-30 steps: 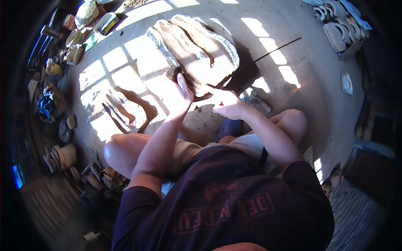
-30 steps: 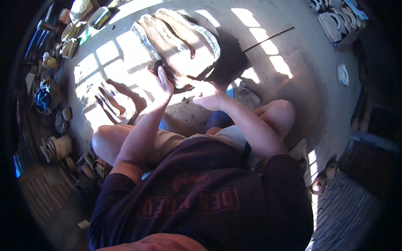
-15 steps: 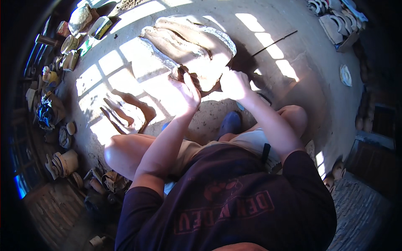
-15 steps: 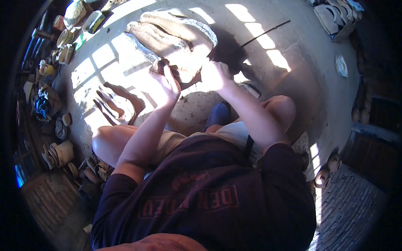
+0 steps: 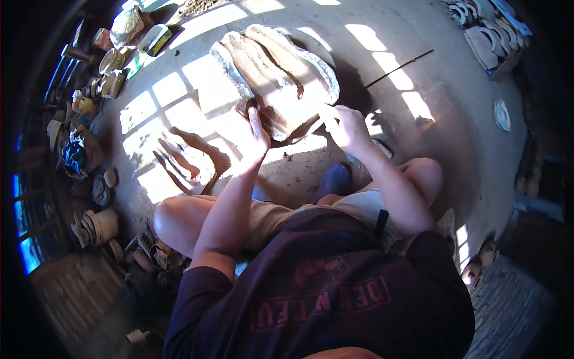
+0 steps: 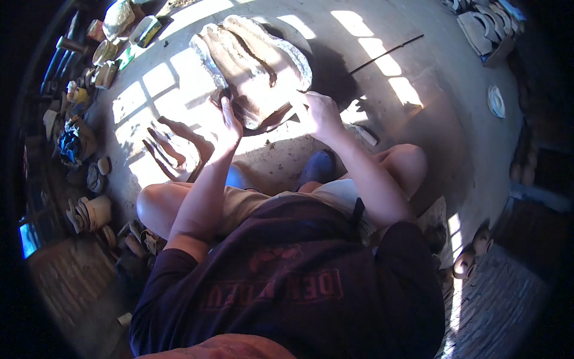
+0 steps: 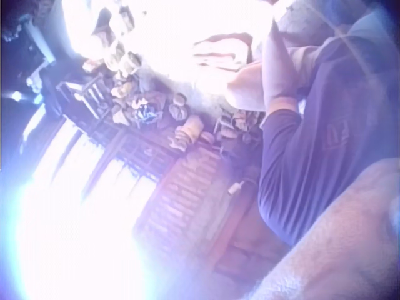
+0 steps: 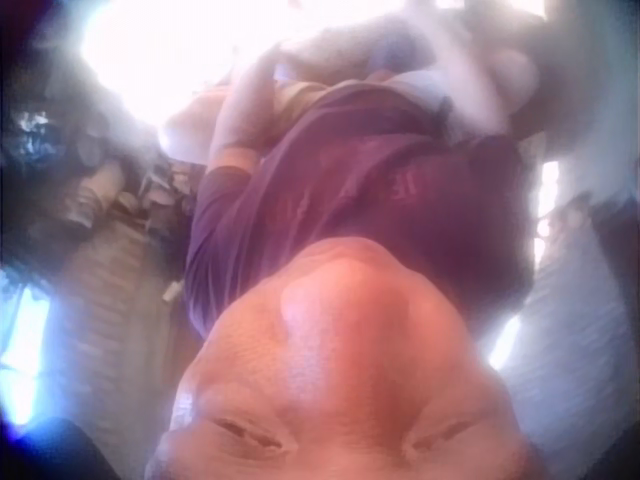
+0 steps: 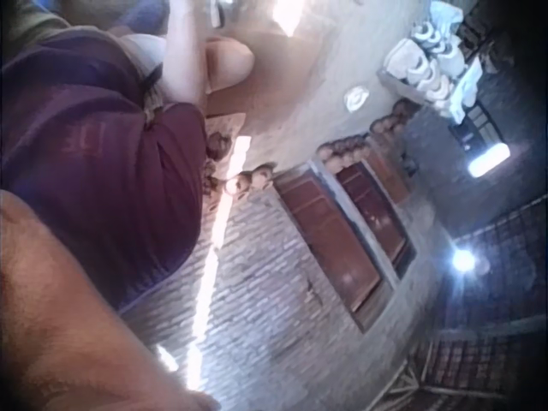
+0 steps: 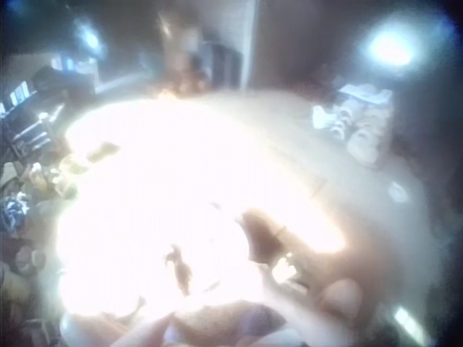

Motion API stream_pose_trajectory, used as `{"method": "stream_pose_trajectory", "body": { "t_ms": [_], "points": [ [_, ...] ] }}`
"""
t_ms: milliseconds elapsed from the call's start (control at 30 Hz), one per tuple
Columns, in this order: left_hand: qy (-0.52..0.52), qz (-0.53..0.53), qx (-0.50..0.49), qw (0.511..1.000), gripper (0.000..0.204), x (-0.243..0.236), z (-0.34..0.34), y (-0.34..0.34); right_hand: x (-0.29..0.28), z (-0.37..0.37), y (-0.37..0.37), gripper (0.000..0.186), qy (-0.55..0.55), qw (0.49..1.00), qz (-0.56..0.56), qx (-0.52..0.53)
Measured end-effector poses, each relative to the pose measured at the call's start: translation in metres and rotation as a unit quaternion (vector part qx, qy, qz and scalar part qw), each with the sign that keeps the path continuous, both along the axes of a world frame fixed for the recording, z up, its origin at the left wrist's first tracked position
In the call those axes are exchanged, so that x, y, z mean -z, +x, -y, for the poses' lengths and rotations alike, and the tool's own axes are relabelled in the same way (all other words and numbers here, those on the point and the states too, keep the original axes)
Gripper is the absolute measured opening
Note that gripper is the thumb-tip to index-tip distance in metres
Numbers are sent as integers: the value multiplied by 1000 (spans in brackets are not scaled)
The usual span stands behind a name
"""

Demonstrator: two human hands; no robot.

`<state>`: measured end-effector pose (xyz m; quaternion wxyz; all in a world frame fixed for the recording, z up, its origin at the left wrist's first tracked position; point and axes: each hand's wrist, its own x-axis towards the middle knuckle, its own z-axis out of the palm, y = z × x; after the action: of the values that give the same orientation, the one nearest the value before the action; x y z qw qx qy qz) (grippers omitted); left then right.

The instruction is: The person applies a liquid clay slip to the interior surface of a hollow clay piece within a two-part mold by hand and using a tool.

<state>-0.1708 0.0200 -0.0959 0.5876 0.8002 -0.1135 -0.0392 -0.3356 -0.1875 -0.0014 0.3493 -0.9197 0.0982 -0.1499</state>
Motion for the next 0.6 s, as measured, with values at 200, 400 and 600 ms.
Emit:
{"method": "stream_pose_trajectory", "body": {
  "t_ms": [200, 400, 600],
  "points": [
    [-111, -16, 85, 990, 67, 10, -7, 22, 5, -49, 19, 87, 110, 962, -251, 16],
    [-276, -70, 123, 951, 48, 19, -14, 35, -14, -87, 38, 80, 446, 859, -232, -93],
    [-45, 11, 55, 997, 40, 9, -21, 27, -24, -95, 32, 23, 289, 956, -40, 17]
  ]
}}
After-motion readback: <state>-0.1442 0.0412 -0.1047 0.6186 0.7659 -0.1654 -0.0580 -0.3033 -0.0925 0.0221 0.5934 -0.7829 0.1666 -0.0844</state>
